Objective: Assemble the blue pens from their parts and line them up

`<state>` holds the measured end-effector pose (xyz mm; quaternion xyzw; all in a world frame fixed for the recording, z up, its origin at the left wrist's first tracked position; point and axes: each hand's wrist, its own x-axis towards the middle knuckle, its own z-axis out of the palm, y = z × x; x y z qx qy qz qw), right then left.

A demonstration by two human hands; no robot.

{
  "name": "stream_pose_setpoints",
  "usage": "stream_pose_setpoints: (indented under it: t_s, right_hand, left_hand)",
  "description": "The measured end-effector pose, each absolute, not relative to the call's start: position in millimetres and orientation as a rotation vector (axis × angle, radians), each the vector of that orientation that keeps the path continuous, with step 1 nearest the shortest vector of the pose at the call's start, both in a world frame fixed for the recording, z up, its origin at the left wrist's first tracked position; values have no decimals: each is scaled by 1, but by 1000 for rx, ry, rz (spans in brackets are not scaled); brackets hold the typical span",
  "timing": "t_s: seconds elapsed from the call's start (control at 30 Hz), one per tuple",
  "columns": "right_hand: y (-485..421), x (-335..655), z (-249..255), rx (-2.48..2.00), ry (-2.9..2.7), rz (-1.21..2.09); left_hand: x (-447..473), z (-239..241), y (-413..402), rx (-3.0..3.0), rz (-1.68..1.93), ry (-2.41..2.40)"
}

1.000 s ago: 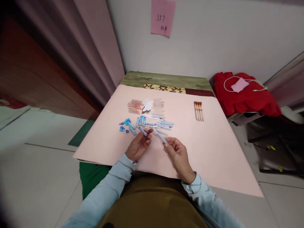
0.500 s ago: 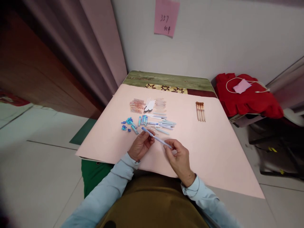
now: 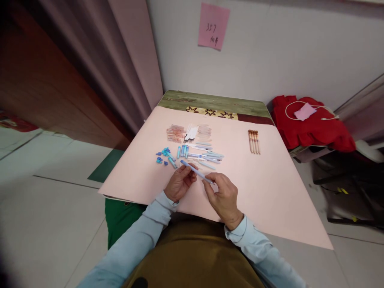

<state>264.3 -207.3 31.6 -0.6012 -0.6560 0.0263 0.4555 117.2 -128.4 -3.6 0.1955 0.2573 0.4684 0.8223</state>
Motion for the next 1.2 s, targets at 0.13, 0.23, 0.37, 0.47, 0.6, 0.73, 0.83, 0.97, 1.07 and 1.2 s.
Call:
stream_pose_setpoints:
  t_s: [0.13, 0.23, 0.37, 0.47, 0.6, 0.73, 0.83, 0.97, 1.07, 1.2]
  right_hand:
    - [-209, 263, 30, -1551, -1557, 114]
    - [-211, 263, 29, -1634, -1537, 209]
    - [-210, 265, 29, -1725, -1573, 288]
    - [-210, 265, 31, -1755, -1588, 347]
    - [-211, 263, 33, -1705, -1552, 426]
    - [-213, 263, 32, -1689, -1523, 438]
    - [-214, 264, 32, -1723, -1493, 490]
    - [-215, 266, 33, -1733, -1498, 586]
    - [-215, 266, 33, -1720, -1503, 634]
    - [-214, 265, 29, -1712, -1481, 553]
  left_hand:
    - [116, -6, -129, 448, 1006, 537]
    - [115, -7, -129, 473, 987, 549]
    - [115, -7, -130, 470, 951, 553]
    - [115, -7, -130, 451, 997, 558]
    - [116, -7, -130, 443, 1057, 581]
    - [117, -7, -130, 478, 1041, 590]
    - [116, -7, -130, 504, 1028, 589]
    - [116, -8, -132, 543, 1002, 590]
    - [117, -8, -132, 540, 1008, 595]
    - [117, -9, -132, 537, 1016, 608]
